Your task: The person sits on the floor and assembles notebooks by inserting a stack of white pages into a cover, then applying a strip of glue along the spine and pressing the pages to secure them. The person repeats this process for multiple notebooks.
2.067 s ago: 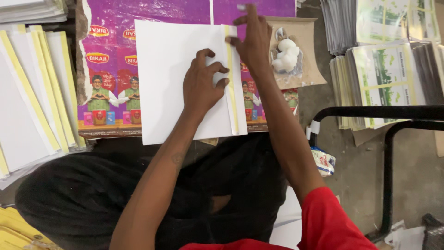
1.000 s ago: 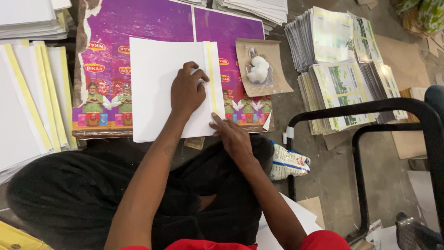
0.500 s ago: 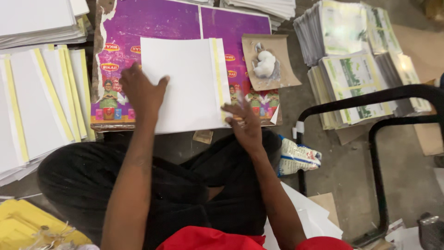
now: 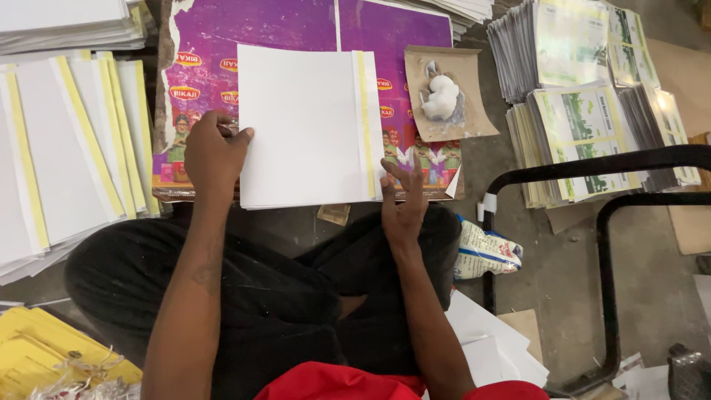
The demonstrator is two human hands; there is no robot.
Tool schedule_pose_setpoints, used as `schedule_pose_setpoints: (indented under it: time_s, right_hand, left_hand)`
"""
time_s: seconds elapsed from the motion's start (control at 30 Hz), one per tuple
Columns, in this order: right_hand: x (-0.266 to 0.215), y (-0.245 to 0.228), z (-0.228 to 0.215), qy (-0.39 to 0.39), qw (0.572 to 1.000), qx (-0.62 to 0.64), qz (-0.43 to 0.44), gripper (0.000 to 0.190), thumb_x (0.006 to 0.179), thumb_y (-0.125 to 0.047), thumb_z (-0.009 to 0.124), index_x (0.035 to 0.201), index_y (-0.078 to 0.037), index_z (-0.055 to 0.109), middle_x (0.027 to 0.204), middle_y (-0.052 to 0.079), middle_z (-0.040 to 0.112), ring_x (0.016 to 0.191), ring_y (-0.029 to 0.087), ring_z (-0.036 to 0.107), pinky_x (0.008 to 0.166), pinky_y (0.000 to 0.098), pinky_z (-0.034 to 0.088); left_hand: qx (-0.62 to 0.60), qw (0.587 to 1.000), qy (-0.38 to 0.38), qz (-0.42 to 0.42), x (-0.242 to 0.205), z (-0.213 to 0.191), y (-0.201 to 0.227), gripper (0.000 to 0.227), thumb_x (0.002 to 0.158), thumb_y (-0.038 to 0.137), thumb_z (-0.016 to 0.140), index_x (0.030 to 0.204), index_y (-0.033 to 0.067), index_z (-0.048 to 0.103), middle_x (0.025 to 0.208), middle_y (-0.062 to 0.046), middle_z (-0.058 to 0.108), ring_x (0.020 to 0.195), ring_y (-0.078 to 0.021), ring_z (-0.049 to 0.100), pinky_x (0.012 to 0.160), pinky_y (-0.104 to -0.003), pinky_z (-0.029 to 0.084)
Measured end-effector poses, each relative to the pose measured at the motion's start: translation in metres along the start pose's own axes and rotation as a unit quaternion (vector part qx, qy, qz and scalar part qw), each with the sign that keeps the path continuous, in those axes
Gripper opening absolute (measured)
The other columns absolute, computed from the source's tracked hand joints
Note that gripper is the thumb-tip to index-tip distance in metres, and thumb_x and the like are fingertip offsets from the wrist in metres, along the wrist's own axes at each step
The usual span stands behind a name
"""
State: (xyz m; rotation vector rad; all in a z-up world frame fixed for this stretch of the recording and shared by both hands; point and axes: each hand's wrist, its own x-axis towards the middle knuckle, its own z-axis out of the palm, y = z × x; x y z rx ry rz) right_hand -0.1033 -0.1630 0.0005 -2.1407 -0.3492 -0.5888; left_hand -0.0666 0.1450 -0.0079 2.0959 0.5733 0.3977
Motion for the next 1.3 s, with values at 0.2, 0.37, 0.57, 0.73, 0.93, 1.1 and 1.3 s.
schedule_pose_setpoints:
  time_s: [0.2,0.37,0.57,0.73,0.93,1.1,1.3]
  right_hand:
    - [0.012,-0.016,0.004,-0.048,0.997,-0.064,-0.004,0.069,0.098,-0.005,0.070,0.158,-0.003,0.036,0.123,0.016,0.074,0.116,0.031,0.071,0.104,0.0435,0.050]
    - [0.011,-0.018,0.007,-0.055,0.997,-0.049,0.016,0.067,0.098,-0.006,0.070,0.157,-0.001,0.037,0.124,0.017,0.073,0.118,0.030,0.071,0.100,0.0414,0.053]
    - [0.007,-0.015,0.004,-0.033,0.999,-0.037,-0.008,0.058,0.103,-0.005,0.066,0.155,0.001,0.040,0.125,0.016,0.074,0.120,0.030,0.071,0.106,0.0420,0.052]
    - [0.003,-0.012,0.005,-0.030,0.998,-0.057,-0.028,0.059,0.102,-0.005,0.066,0.154,0.002,0.040,0.125,0.016,0.074,0.122,0.031,0.069,0.107,0.0423,0.050]
    - [-0.007,0.001,0.001,0.022,0.997,-0.042,-0.064,0.062,0.104,-0.003,0.066,0.157,0.001,0.033,0.126,0.015,0.074,0.119,0.031,0.071,0.106,0.0408,0.052]
    - [-0.013,0.009,0.002,0.031,0.992,-0.026,-0.116,0.064,0.107,0.001,0.062,0.159,0.000,0.026,0.127,0.015,0.073,0.116,0.030,0.073,0.108,0.0405,0.053]
    - [-0.013,0.006,0.006,0.032,0.991,-0.037,-0.125,0.062,0.107,0.003,0.062,0.159,0.000,0.028,0.124,0.016,0.075,0.114,0.029,0.075,0.106,0.0391,0.055]
  left_hand:
    - [0.004,1.000,-0.015,-0.008,-0.016,0.003,0.006,0.024,0.087,0.016,0.084,0.096,0.0007,0.069,0.089,-0.010,0.073,0.078,-0.0246,0.071,0.068,-0.041,0.053]
    - [-0.001,1.000,-0.013,-0.005,-0.013,0.005,0.010,0.025,0.086,0.012,0.084,0.100,-0.0013,0.068,0.087,-0.014,0.072,0.075,-0.0249,0.071,0.067,-0.038,0.054]
    - [-0.019,1.000,-0.013,-0.017,-0.010,0.004,0.000,0.027,0.086,0.013,0.085,0.102,-0.0001,0.069,0.088,-0.012,0.073,0.076,-0.0219,0.071,0.068,-0.036,0.054]
    - [-0.018,0.999,-0.023,-0.035,-0.001,0.002,-0.014,0.027,0.084,0.013,0.086,0.100,0.0008,0.069,0.089,-0.010,0.073,0.078,-0.0214,0.071,0.069,-0.036,0.056]
    - [0.025,0.999,0.024,0.014,0.039,-0.028,-0.078,0.026,0.084,0.009,0.088,0.099,-0.0003,0.068,0.094,-0.012,0.072,0.083,-0.0239,0.070,0.074,-0.038,0.055]
    - [0.097,0.961,0.180,0.188,0.113,-0.131,-0.199,0.022,0.088,-0.004,0.076,0.108,0.0009,0.070,0.105,-0.012,0.075,0.096,-0.0228,0.071,0.085,-0.035,0.057]
    - [0.148,0.945,0.286,0.046,0.115,-0.238,-0.333,0.009,0.109,0.004,0.071,0.118,0.0048,0.073,0.110,-0.009,0.077,0.087,-0.0209,0.073,0.072,-0.033,0.057]
